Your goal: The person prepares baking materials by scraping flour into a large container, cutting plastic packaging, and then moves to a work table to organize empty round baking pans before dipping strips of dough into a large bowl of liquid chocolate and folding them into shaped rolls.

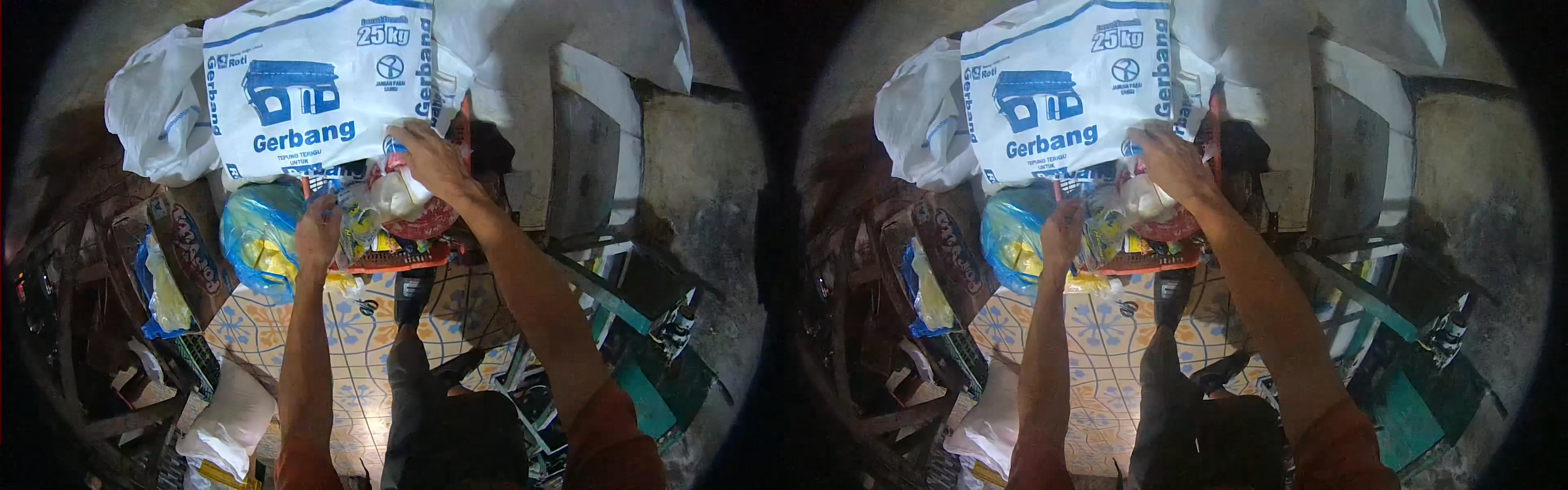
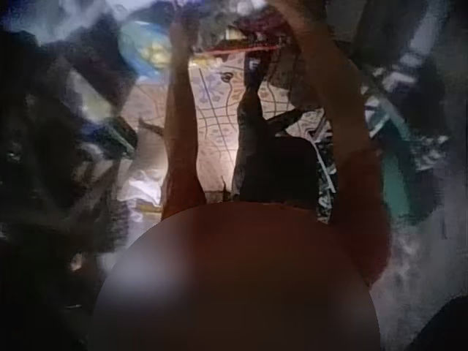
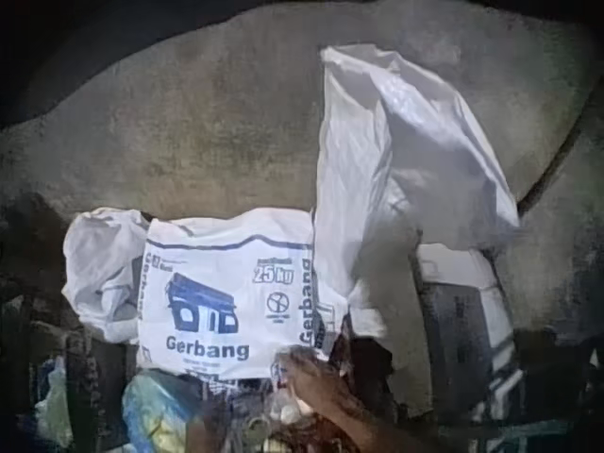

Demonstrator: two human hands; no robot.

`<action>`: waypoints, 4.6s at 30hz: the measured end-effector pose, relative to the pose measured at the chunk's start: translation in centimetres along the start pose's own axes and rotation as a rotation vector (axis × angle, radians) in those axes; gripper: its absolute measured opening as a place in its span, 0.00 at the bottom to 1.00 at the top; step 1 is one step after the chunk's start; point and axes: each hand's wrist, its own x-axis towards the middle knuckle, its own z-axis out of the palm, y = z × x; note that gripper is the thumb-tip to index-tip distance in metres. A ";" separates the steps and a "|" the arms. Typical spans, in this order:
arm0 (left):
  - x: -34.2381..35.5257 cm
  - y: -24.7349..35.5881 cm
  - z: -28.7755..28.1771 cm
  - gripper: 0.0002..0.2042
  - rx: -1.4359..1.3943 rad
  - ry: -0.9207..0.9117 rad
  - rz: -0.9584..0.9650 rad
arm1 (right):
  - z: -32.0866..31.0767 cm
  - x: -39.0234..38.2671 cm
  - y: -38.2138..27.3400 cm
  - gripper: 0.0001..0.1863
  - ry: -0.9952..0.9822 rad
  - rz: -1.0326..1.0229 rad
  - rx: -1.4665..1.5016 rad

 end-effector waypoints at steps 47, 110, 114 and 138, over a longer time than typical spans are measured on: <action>-19.8 -29.9 15.3 0.19 0.157 -0.072 -0.588 | 44.6 -32.0 -7.1 0.21 -0.143 -0.066 -0.048; -34.0 39.8 -6.2 0.12 -0.233 -0.788 0.437 | -32.7 -58.2 -11.7 0.31 0.566 0.568 1.130; -39.3 49.7 -3.2 0.09 -0.031 -0.894 0.649 | -40.3 -66.0 -13.4 0.22 0.323 0.665 0.666; -58.8 69.9 32.4 0.20 0.174 -0.465 0.827 | -39.4 -101.3 1.5 0.15 0.520 1.741 0.198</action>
